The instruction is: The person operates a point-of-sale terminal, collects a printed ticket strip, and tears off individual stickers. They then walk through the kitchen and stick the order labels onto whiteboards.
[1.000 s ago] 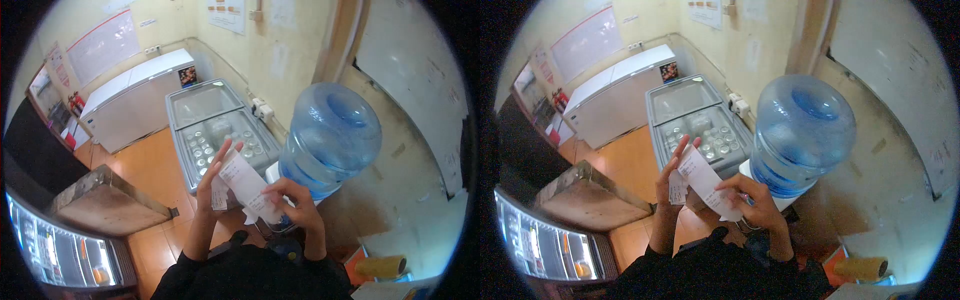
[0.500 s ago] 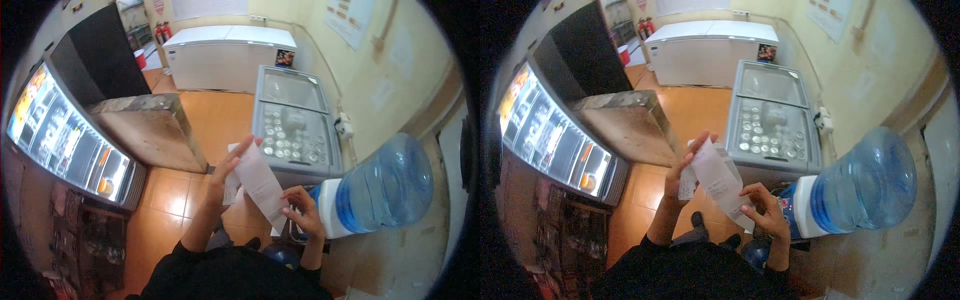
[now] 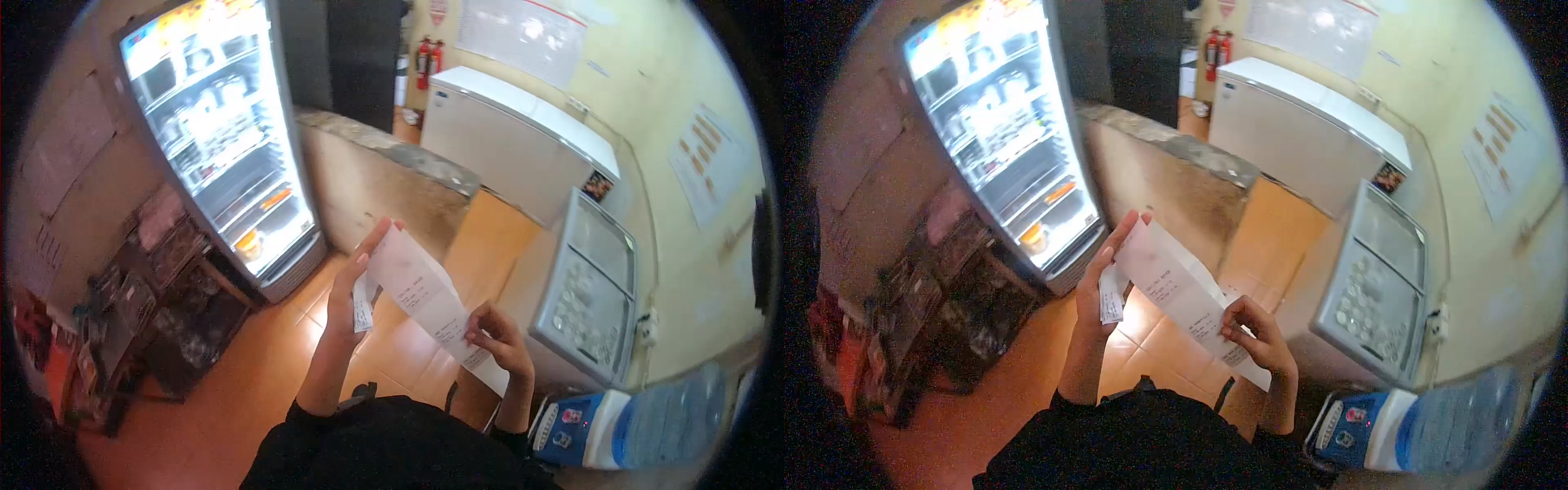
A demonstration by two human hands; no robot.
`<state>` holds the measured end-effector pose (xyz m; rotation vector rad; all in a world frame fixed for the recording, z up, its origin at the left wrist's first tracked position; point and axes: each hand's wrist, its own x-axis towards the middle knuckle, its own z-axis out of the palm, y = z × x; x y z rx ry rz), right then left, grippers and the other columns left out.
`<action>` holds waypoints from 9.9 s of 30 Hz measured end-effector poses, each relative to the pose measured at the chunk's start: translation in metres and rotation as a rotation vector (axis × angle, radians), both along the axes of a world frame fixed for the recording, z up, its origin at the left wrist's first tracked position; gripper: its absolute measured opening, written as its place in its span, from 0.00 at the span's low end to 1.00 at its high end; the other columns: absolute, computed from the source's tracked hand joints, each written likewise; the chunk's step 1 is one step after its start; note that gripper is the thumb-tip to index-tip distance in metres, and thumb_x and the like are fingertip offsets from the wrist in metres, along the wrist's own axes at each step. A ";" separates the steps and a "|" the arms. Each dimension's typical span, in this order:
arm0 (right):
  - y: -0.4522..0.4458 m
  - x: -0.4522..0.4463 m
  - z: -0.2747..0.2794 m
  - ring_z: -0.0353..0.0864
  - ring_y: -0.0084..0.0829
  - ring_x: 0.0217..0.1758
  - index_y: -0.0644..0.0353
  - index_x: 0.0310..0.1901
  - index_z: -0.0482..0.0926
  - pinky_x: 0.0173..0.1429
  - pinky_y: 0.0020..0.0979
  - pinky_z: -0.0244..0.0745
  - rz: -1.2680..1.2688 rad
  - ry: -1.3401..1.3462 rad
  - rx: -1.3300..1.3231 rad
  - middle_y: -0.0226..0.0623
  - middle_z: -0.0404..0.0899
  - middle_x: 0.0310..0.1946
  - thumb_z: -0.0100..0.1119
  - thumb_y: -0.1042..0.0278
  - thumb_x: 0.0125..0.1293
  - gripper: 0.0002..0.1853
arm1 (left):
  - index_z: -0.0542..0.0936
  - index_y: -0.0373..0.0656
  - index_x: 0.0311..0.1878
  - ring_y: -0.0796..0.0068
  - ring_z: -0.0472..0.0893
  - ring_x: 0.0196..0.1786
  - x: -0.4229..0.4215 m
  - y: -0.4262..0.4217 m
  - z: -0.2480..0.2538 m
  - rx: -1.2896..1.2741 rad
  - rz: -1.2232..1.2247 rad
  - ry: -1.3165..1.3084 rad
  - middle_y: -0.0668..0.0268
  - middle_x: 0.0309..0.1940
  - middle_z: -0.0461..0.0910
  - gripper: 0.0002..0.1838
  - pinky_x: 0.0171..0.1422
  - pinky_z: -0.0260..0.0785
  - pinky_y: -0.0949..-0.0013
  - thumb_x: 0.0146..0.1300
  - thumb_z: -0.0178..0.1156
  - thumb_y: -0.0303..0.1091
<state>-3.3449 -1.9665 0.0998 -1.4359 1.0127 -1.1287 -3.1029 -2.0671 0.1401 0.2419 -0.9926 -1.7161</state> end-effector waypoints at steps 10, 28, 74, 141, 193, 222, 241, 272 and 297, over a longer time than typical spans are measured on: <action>-0.140 0.148 -0.036 0.71 0.22 0.40 0.54 0.45 0.60 0.47 0.26 0.67 0.361 -0.026 0.228 0.27 0.68 0.35 0.62 0.81 0.59 0.21 | 0.59 0.39 0.72 0.68 0.60 0.72 0.184 -0.032 -0.009 0.071 0.411 -0.093 0.60 0.72 0.58 0.34 0.75 0.49 0.65 0.67 0.48 0.47; -0.296 0.603 -0.024 0.73 0.17 0.30 0.58 0.41 0.67 0.34 0.23 0.69 0.870 -0.030 -0.096 0.29 0.75 0.25 0.65 0.64 0.63 0.15 | 0.75 0.40 0.61 0.76 0.77 0.50 0.439 -0.038 -0.055 0.511 1.105 -0.305 0.63 0.55 0.77 0.20 0.52 0.71 0.72 0.69 0.54 0.35; -0.230 1.184 0.058 0.79 0.31 0.31 0.58 0.41 0.81 0.38 0.30 0.73 1.218 -0.020 -0.641 0.36 0.77 0.31 0.63 0.67 0.61 0.08 | 0.80 0.36 0.55 0.77 0.76 0.54 0.969 0.033 -0.001 0.422 1.776 -0.408 0.63 0.54 0.78 0.15 0.60 0.65 0.73 0.68 0.54 0.30; -0.463 1.346 0.289 0.81 0.40 0.39 0.46 0.69 0.48 0.42 0.37 0.76 1.117 -0.596 -0.853 0.50 0.80 0.34 0.65 0.67 0.58 0.42 | 0.57 0.49 0.73 0.65 0.69 0.63 0.988 -0.032 -0.061 0.235 1.508 0.582 0.59 0.64 0.67 0.38 0.62 0.68 0.52 0.64 0.52 0.55; -0.536 1.431 0.350 0.63 0.44 0.54 0.57 0.63 0.60 0.50 0.45 0.68 -0.610 -0.463 -1.316 0.46 0.63 0.46 0.70 0.49 0.53 0.41 | 0.50 0.43 0.75 0.60 0.53 0.75 0.995 -0.020 -0.057 0.387 1.620 -0.003 0.59 0.76 0.47 0.47 0.69 0.55 0.56 0.57 0.51 0.57; -0.318 1.183 0.072 0.79 0.27 0.44 0.59 0.55 0.69 0.53 0.32 0.74 1.708 -0.032 -0.526 0.32 0.77 0.39 0.62 0.71 0.62 0.20 | 0.64 0.37 0.69 0.62 0.69 0.65 0.951 -0.010 0.015 0.247 1.855 -0.068 0.52 0.63 0.70 0.28 0.70 0.59 0.64 0.65 0.49 0.29; -0.275 1.191 0.068 0.78 0.26 0.32 0.57 0.46 0.82 0.41 0.28 0.74 1.362 -0.109 -0.664 0.34 0.81 0.32 0.65 0.77 0.55 0.15 | 0.78 0.41 0.59 0.75 0.75 0.55 0.953 -0.020 -0.015 0.404 1.978 -0.014 0.64 0.55 0.78 0.19 0.61 0.66 0.72 0.64 0.60 0.30; -0.554 1.362 0.277 0.77 0.43 0.53 0.47 0.73 0.51 0.60 0.40 0.70 0.076 -0.501 -1.239 0.43 0.64 0.65 0.65 0.67 0.58 0.44 | 0.60 0.45 0.73 0.86 0.73 0.42 0.971 -0.013 -0.072 0.659 1.722 -0.205 0.66 0.66 0.69 0.33 0.36 0.66 0.81 0.63 0.51 0.37; -0.443 1.312 0.242 0.76 0.23 0.45 0.37 0.73 0.34 0.53 0.27 0.72 1.268 -0.565 -0.583 0.34 0.76 0.40 0.70 0.72 0.56 0.56 | 0.44 0.54 0.76 0.47 0.56 0.73 1.001 -0.050 -0.029 -0.138 1.161 0.680 0.60 0.75 0.48 0.39 0.71 0.61 0.48 0.68 0.45 0.57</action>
